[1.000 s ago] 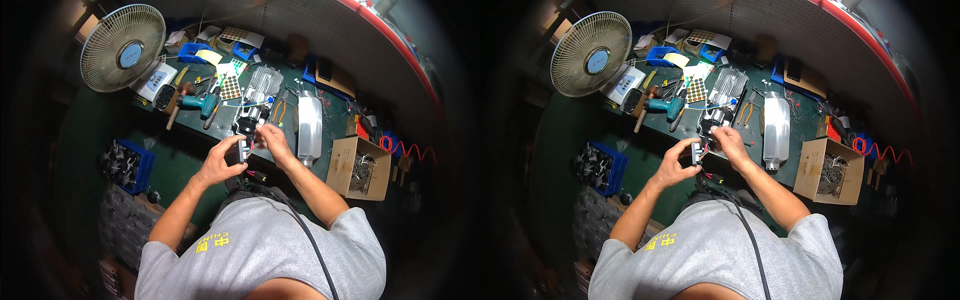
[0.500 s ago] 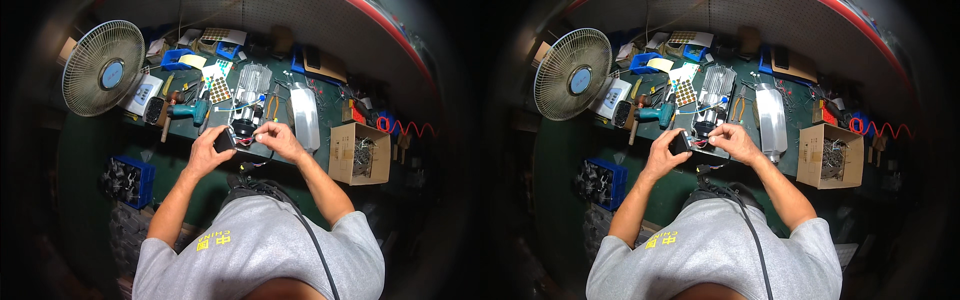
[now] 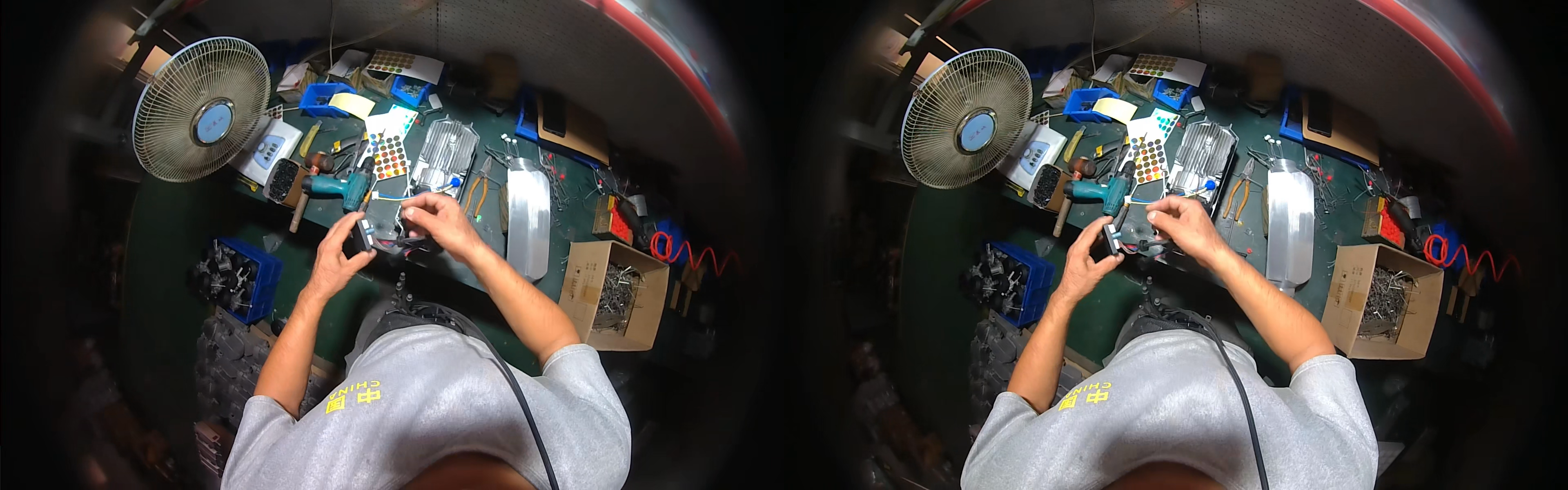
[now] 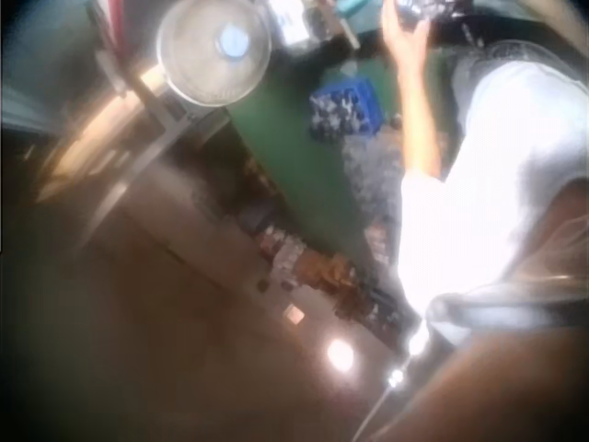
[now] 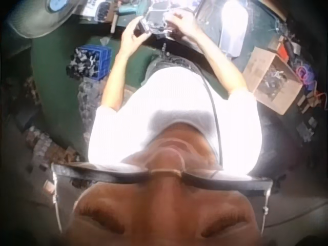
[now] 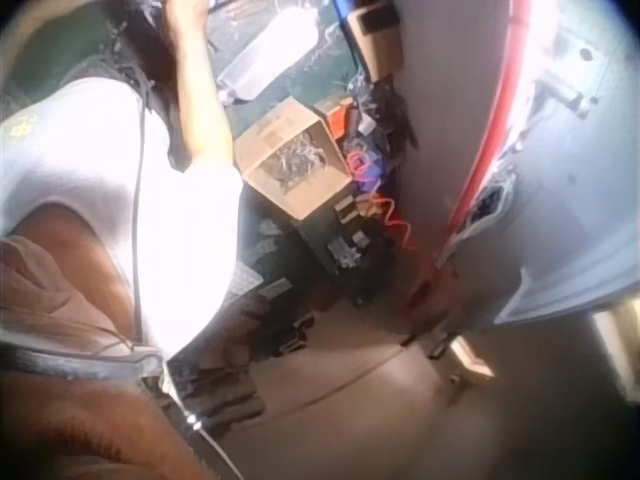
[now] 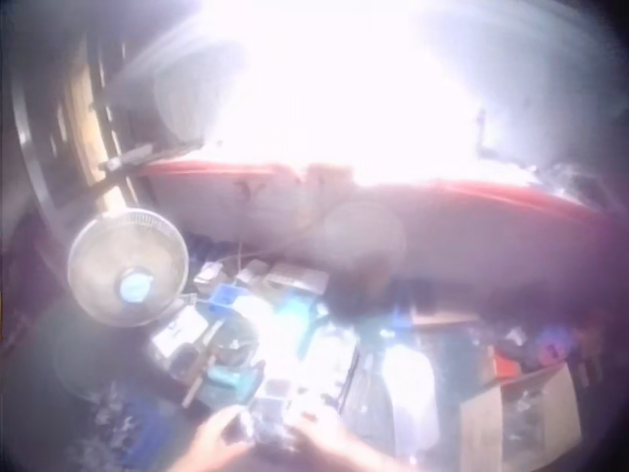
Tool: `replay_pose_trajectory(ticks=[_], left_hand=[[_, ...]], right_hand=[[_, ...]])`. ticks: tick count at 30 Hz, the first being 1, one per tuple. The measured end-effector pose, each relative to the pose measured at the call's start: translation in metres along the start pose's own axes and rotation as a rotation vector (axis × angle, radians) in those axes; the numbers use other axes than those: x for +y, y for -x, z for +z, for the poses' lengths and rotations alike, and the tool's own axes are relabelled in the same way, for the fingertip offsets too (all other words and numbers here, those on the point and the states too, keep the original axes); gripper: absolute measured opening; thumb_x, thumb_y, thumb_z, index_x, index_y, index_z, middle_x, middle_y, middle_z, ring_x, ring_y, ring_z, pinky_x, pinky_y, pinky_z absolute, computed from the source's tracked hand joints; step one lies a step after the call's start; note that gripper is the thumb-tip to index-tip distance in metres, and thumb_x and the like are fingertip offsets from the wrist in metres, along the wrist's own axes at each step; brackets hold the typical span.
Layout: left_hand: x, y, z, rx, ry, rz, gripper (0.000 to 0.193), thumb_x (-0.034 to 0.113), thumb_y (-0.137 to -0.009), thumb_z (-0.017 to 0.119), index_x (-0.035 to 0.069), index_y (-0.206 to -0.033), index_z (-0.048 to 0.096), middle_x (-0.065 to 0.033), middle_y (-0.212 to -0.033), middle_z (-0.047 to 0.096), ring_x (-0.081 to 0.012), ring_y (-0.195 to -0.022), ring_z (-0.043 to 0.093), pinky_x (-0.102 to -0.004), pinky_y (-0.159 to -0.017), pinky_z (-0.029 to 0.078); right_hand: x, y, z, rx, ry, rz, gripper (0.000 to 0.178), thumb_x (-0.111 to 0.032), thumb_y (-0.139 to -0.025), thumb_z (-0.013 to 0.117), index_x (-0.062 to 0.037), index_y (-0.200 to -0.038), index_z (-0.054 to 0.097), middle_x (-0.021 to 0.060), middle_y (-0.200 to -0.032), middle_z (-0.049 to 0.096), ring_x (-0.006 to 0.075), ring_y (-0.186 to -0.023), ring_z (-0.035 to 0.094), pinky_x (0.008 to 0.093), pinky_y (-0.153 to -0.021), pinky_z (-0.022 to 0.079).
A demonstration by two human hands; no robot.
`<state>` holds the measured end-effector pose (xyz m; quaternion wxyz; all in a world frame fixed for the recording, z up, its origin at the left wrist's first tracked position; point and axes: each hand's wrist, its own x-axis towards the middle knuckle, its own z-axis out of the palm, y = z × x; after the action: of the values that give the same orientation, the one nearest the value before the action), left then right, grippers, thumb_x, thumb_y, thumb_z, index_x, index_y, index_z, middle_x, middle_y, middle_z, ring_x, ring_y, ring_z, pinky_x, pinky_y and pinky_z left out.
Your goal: The person assembles a small electronic device on a workbench. They use a power drill to fasten screws, connect wires, and attach a plastic cover to the unit.
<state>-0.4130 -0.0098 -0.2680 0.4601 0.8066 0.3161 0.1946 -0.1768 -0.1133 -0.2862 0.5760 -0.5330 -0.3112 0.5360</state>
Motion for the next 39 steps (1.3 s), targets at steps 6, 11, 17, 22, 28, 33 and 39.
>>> replay_pose_trajectory(ticks=[6, 11, 17, 22, 28, 33, 39], left_hand=[[-0.022, -0.017, 0.003, -0.199, 0.055, 0.047, 0.071, 0.003, -0.078, 0.077, 0.003, -0.143, 0.051, -0.0146, -0.139, 0.056, -0.0219, -0.126, 0.057, -0.034, -0.109, 0.044], [-0.025, -0.03, 0.003, -0.301, 0.182, -0.008, 0.071, 0.005, -0.079, 0.077, 0.003, -0.144, 0.049, -0.0146, -0.135, 0.059, -0.0208, -0.124, 0.057, -0.033, -0.107, 0.044], [-0.03, -0.051, -0.004, -0.346, 0.204, -0.002, 0.07, 0.006, -0.08, 0.076, 0.003, -0.144, 0.047, -0.0125, -0.13, 0.061, -0.02, -0.123, 0.058, -0.0346, -0.107, 0.045], [-0.027, -0.063, -0.002, -0.366, 0.218, 0.005, 0.068, 0.004, -0.081, 0.075, 0.003, -0.143, 0.048, -0.013, -0.129, 0.061, -0.0193, -0.12, 0.059, -0.0339, -0.106, 0.046], [-0.025, -0.072, 0.001, -0.344, 0.121, 0.092, 0.067, 0.004, -0.081, 0.075, 0.003, -0.143, 0.049, -0.0124, -0.128, 0.061, -0.0182, -0.118, 0.059, -0.0326, -0.103, 0.047], [-0.03, -0.075, 0.005, -0.329, 0.095, 0.109, 0.068, 0.003, -0.08, 0.076, 0.003, -0.143, 0.05, -0.013, -0.129, 0.061, -0.0179, -0.118, 0.059, -0.0325, -0.102, 0.048], [-0.025, -0.076, 0.01, -0.335, 0.065, 0.136, 0.07, 0.003, -0.08, 0.078, 0.004, -0.144, 0.049, -0.0147, -0.132, 0.06, -0.0196, -0.12, 0.058, -0.0325, -0.102, 0.048]], right_hand=[[0.011, -0.09, 0.002, 0.003, 0.601, -0.049, 0.045, -0.021, -0.082, 0.073, 0.0051, -0.118, 0.069, 0.0228, -0.107, 0.073, 0.0306, -0.098, 0.072, 0.0371, -0.089, 0.056], [0.038, -0.095, 0.004, -0.125, 0.685, 0.028, 0.03, -0.014, -0.085, 0.068, 0.0022, -0.11, 0.073, 0.0182, -0.087, 0.074, 0.0268, -0.081, 0.072, 0.0396, -0.076, 0.058], [0.022, -0.069, -0.012, -0.134, 0.328, 0.091, 0.024, -0.007, -0.09, 0.066, 0.0012, -0.111, 0.074, 0.0092, -0.095, 0.075, 0.0138, -0.089, 0.068, 0.0296, -0.083, 0.055], [0.01, -0.062, -0.016, -0.125, 0.429, 0.057, 0.029, -0.013, -0.088, 0.074, 0.0003, -0.114, 0.074, 0.0103, -0.099, 0.076, 0.0141, -0.09, 0.068, 0.0296, -0.084, 0.055], [0.009, -0.057, -0.023, -0.077, 0.373, 0.074, 0.021, -0.015, -0.09, 0.074, 0.0, -0.104, 0.076, 0.0074, -0.09, 0.075, 0.0121, -0.083, 0.067, 0.0299, -0.079, 0.054], [0.011, -0.056, -0.026, -0.096, 0.342, 0.045, 0.02, -0.017, -0.091, 0.072, 0.0005, -0.1, 0.075, 0.0058, -0.087, 0.073, 0.0108, -0.081, 0.065, 0.0298, -0.077, 0.054], [0.008, -0.054, -0.028, -0.105, 0.358, 0.064, 0.02, -0.018, -0.092, 0.072, 0.0007, -0.1, 0.075, 0.0044, -0.085, 0.072, 0.0091, -0.079, 0.063, 0.0286, -0.074, 0.053]])
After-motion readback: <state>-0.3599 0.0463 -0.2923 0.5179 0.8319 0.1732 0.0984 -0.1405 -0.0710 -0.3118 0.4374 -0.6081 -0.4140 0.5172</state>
